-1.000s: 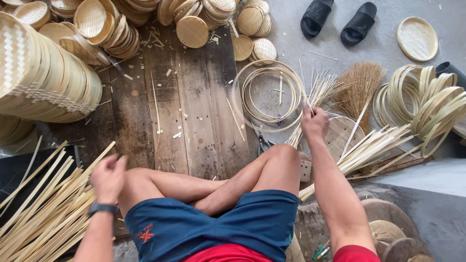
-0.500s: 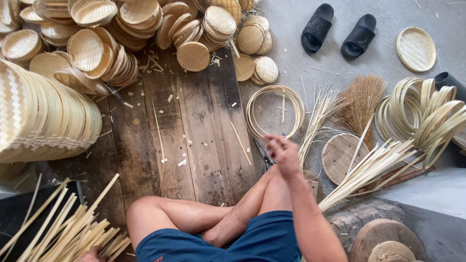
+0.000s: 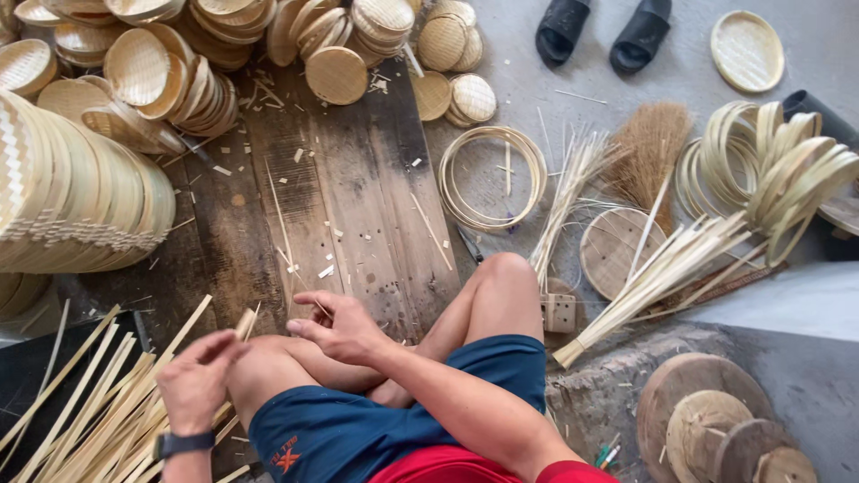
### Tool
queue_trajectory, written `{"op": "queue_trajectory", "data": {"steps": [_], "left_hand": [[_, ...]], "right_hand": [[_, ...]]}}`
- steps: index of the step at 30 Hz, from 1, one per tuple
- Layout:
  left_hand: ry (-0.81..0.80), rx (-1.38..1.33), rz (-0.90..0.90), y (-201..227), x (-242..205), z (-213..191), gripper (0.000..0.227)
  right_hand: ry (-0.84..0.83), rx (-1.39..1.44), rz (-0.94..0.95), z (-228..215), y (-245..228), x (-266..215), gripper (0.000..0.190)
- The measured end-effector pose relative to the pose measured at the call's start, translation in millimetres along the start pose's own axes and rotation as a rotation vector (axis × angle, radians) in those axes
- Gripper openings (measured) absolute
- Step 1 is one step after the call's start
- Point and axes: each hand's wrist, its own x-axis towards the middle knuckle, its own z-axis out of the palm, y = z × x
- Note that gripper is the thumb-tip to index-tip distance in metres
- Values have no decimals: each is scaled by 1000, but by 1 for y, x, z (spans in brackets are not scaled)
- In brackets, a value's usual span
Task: The person bends and secures thin bamboo strips into circular frames, using hands to weave ends together and check the circular shape against other bamboo components.
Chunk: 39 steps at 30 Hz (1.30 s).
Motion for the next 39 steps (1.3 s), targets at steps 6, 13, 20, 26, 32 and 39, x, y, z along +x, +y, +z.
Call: {"op": "queue_trajectory", "data": {"steps": [6,13,20,26,32,39], "left_hand": [[-99,-138,284,72,-11,15,28],[-495,-196,118,68,-18,46,29],[-587,301,-354,-63,35,-58,31],[-462,443,-566,-140,48,-109,35],[-301,-157,-808,-159,10,-152,50],[620,-276,-71,-81,-7,-109,50]], "right_hand": [[73,31,-38,-17,-21,-17,43],[474,-119,-314,-87,-33,-30,15],[1342,306,-529,-298,-40,-44,10],[1278,512,-548,-296,-14,-18,36],[1064,457,-581,-261,-4,18,54],[873,519,-559,-190,-19,50,41]]}}
